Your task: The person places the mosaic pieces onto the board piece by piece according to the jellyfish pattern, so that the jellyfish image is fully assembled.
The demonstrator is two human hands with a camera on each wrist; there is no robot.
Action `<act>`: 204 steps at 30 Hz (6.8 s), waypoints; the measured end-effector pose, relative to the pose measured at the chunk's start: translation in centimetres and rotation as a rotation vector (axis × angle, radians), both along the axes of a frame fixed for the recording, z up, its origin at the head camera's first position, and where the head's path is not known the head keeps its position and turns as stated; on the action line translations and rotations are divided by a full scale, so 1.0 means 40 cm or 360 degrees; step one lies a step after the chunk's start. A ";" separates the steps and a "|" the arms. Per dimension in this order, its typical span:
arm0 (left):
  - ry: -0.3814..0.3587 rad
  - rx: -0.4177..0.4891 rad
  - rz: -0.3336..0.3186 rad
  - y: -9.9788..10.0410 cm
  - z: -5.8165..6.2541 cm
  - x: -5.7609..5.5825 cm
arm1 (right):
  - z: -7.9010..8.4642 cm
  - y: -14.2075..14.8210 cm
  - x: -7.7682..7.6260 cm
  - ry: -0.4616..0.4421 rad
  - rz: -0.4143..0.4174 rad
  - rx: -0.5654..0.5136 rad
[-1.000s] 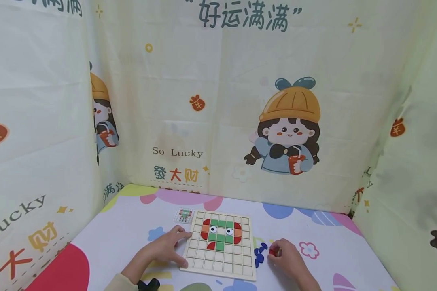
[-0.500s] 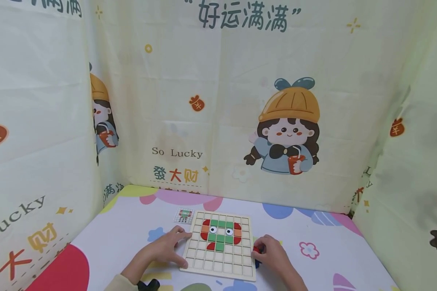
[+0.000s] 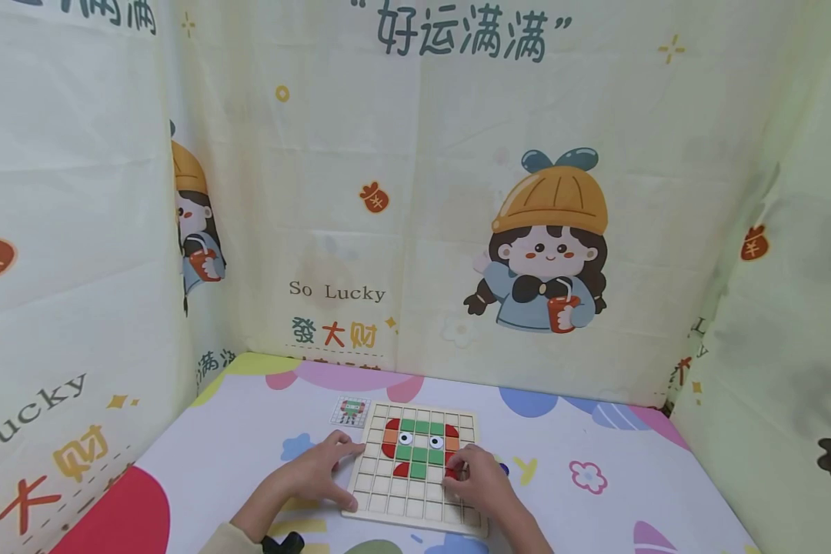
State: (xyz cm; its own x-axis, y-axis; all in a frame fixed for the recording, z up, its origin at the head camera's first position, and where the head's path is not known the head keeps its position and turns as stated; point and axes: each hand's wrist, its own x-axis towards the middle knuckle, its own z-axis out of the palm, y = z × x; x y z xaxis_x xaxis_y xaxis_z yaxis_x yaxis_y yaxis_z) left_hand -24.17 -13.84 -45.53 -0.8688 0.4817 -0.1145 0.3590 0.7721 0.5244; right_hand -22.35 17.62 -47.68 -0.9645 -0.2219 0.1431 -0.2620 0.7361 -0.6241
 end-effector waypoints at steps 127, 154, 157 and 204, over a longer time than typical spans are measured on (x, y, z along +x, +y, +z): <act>-0.0005 0.0038 0.0009 0.004 -0.017 -0.007 | -0.005 0.154 0.019 -0.0048 -0.0353 0.0072; 0.0003 0.0031 -0.0009 0.005 -0.020 -0.010 | -0.007 -0.020 0.030 -0.0137 0.0219 -0.0017; 0.0003 0.0032 -0.0014 0.005 -0.019 -0.010 | -0.007 -0.021 0.030 -0.0130 0.0217 -0.0005; -0.0028 0.0047 -0.0009 0.004 -0.009 -0.003 | -0.014 0.201 0.051 -0.0035 -0.0084 0.0020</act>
